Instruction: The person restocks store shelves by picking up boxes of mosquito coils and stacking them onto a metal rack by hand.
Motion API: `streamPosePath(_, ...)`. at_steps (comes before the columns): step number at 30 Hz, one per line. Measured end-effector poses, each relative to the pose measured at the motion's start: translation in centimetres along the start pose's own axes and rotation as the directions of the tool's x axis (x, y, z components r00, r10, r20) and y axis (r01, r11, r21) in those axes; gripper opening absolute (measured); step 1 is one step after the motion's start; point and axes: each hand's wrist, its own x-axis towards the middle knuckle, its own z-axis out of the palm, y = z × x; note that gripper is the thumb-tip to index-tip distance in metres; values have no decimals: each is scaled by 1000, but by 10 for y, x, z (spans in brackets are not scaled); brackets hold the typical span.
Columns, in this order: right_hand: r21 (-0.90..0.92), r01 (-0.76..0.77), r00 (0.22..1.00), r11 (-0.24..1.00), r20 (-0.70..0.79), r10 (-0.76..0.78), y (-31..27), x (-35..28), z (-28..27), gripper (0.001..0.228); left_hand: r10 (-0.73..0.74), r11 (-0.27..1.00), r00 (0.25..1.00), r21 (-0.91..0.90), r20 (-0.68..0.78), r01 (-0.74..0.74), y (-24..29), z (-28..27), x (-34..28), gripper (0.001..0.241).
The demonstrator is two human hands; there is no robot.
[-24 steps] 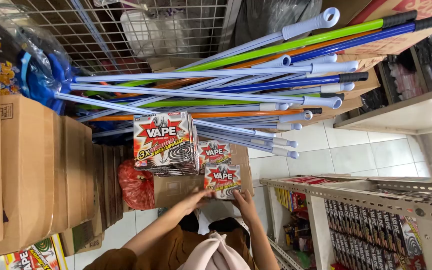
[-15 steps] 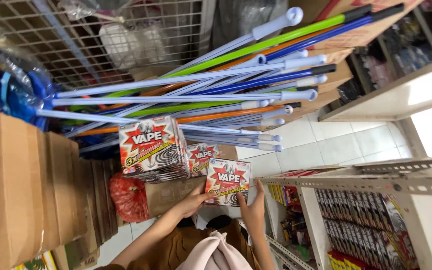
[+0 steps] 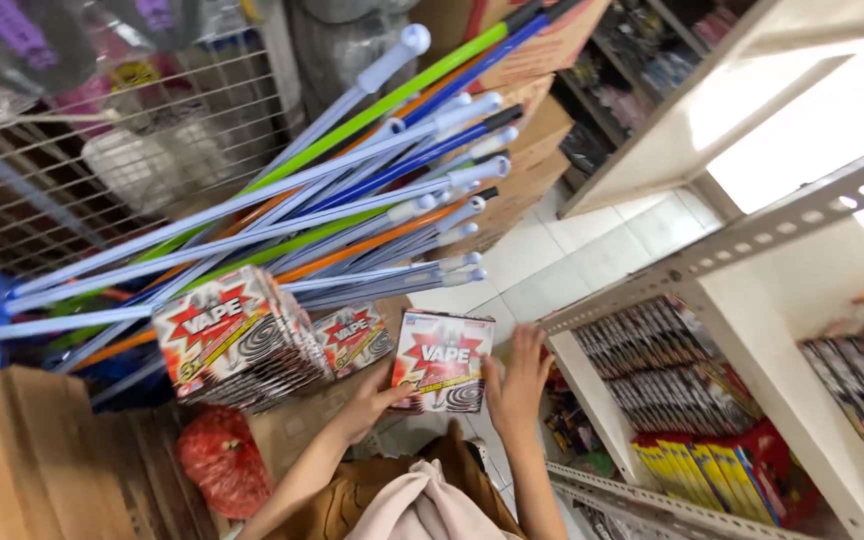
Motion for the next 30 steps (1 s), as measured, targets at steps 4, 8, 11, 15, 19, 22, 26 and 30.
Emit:
streamPosePath(4, 237, 37, 983, 971, -183, 7, -13, -33, -4, 74, 33, 998, 991, 42, 131, -39, 0, 26, 21, 64)
streamPosePath(8, -72, 191, 971, 979, -135, -199, -7, -57, -18, 72, -2, 988, 974, 149, 228, -33, 1, 73, 40, 64)
streamPosePath(11, -150, -163, 972, 975, -196, 133, 50, -61, -58, 73, -21, 989, 948, 147, 318, -27, 26, 113, 53, 68)
streamPosePath(15, 361, -228, 899, 904, -279, 338, 97, -94, -137, 74, -64, 990, 868, 142, 493, -8, 65, 187, 85, 66)
streamPosePath(19, 129, 1, 866, 992, -496, 63, 117, -84, -205, 76, 42, 944, 698, 201, 715, -262, 123, 301, 113, 84)
streamPosePath(22, 236, 72, 721, 969, -683, 113, 126, -57, -258, 61, 70, 954, 518, 95, 853, -286, 172, 388, 106, 92)
streamPosePath(26, 162, 256, 601, 953, -799, -26, 136, -6, -354, 43, 213, 931, 272, -111, 938, -348, 237, 489, 94, 105)
streamPosePath(30, 115, 154, 553, 981, -833, 11, 148, 28, -422, 35, 360, 715, 384, 13, 850, -699, 268, 565, 102, 99)
